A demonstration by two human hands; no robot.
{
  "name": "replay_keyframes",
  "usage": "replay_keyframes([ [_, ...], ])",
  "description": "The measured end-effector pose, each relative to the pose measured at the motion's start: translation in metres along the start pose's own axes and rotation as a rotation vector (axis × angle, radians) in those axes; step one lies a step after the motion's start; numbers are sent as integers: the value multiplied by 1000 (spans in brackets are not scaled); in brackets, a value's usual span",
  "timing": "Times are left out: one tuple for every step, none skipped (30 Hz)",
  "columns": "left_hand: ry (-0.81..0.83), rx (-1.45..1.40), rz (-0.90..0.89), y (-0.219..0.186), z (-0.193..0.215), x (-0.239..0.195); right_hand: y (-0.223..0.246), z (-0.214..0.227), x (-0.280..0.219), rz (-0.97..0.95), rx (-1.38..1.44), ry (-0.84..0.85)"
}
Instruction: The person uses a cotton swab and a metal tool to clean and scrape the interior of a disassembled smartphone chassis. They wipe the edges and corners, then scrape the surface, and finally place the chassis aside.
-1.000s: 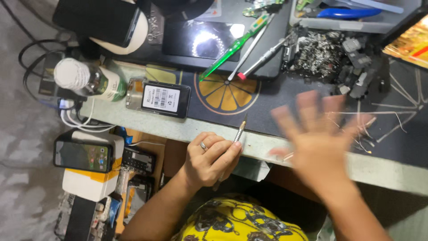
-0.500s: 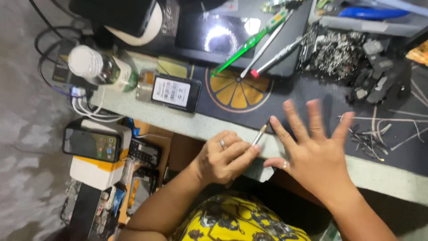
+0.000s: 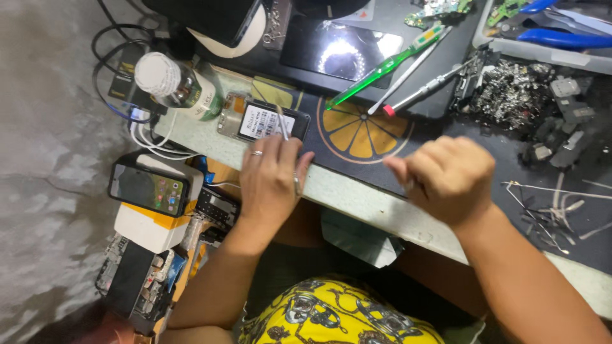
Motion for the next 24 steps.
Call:
replay_keyframes([
  [27,-11,11,2,-3,0,3,-1,1,14,36,-5],
  [59,-34,24,0,-9,-2,5,1,-2,21,65,-1],
  [77,-38,36,0,-13,-4,8,4,-5,28,95,3],
  [87,-35,55,1,-17,-5,5,5,-5,17,116,2],
  [97,-32,74,2,-19,-5,4,6,-5,5,137,2],
  [107,-26,73,2,-20,-5,3,6,-5,-8,159,-2],
  [116,-21,73,1,-19,-6,3,5,-5,-19,178,9],
  [126,-16,72,-1,-18,-7,2,5,-5,-31,195,19],
  [132,12,47,-6,-15,-7,1,4,-5,-43,212,30],
  [136,42,19,-11,-10,-8,2,4,-4,-42,218,37],
  [139,72,-9,-16,-4,-8,2,4,-2,-41,223,44],
  [94,67,-59,-22,7,-9,3,4,0,-43,230,49],
  [49,61,-110,-27,18,-10,4,3,1,-37,242,63],
  [12,53,-154,-31,28,-13,7,1,1,-34,260,84],
  [-14,62,-206,-34,36,-15,10,0,0,-30,277,104],
  [-43,70,-258,-35,43,-15,14,0,0,-12,281,113],
  [-70,77,-311,-35,50,-14,18,-1,0,5,285,122],
  [-98,81,-309,-30,55,-10,21,-1,1,24,284,125],
  [-125,86,-308,-24,62,-5,22,-1,2,20,283,132],
  [-153,91,-307,-23,69,-2,23,-2,3,17,282,139],
  [-195,60,-262,-18,80,1,23,-2,4,15,281,145],
  [-240,25,-220,-14,92,3,23,-1,6,12,280,134],
  [-284,-10,-176,-11,101,4,22,1,7,9,279,123],
  [-325,-175,-61,-3,107,2,19,3,8,4,273,111],
])
Point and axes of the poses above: each hand's wrist, its own x-axis towards the middle knuckle, its own z-axis out of the back of the hand, y = z × x, the point moved 10 cm from there along x, towards the middle knuckle, and after that the axes turned 4 degrees about -z, right-handed, at the moved point
